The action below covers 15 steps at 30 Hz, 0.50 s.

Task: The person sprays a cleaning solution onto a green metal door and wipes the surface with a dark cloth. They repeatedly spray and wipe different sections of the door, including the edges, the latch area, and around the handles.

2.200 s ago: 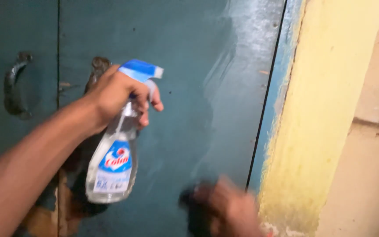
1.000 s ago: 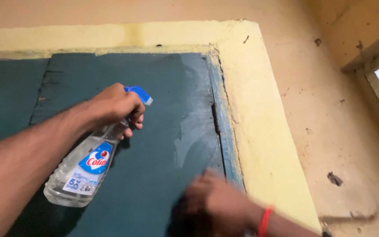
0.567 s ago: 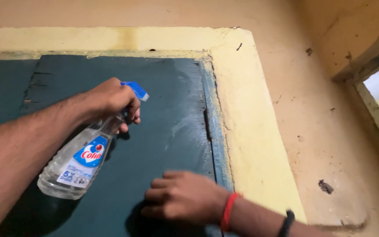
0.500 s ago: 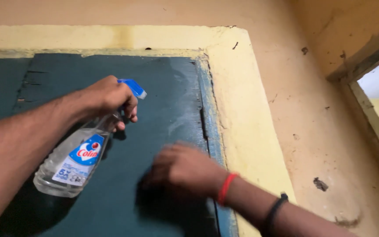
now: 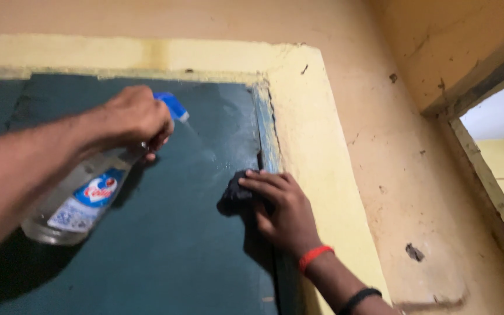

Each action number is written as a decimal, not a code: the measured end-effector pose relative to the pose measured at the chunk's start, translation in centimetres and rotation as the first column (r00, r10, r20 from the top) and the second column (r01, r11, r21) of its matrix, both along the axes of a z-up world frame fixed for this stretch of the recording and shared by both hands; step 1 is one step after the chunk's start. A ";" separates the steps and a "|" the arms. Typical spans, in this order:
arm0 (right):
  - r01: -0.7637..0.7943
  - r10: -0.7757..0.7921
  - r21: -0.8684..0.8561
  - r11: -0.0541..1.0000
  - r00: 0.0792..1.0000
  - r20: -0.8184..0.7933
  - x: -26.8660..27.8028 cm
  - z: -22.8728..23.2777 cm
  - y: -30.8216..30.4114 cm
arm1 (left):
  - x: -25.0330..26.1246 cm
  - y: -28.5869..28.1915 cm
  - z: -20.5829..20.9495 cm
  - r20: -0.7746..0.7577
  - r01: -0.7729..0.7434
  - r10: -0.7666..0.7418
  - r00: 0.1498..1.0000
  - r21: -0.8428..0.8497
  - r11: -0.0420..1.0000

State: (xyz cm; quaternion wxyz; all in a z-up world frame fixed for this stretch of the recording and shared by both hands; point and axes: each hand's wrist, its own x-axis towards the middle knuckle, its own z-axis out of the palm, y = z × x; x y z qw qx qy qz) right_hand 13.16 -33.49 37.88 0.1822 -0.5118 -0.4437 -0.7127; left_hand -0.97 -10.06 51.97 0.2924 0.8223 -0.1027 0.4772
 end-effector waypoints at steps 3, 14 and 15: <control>-0.024 0.024 0.019 1.000 1.000 0.003 0.2 0.2 0.1 | 0.7 0.2 0.1 0.056 0.051 -0.050 0.997 -0.028 0.998; -0.093 0.102 0.089 0.992 0.990 -0.100 0.3 0.2 0.7 | 2.0 0.5 0.6 -0.032 0.173 -0.173 0.984 -0.019 0.985; -0.092 0.102 0.091 0.992 0.988 -0.117 0.2 0.2 0.7 | 1.8 0.5 0.6 -0.039 0.218 -0.219 0.975 -0.045 0.975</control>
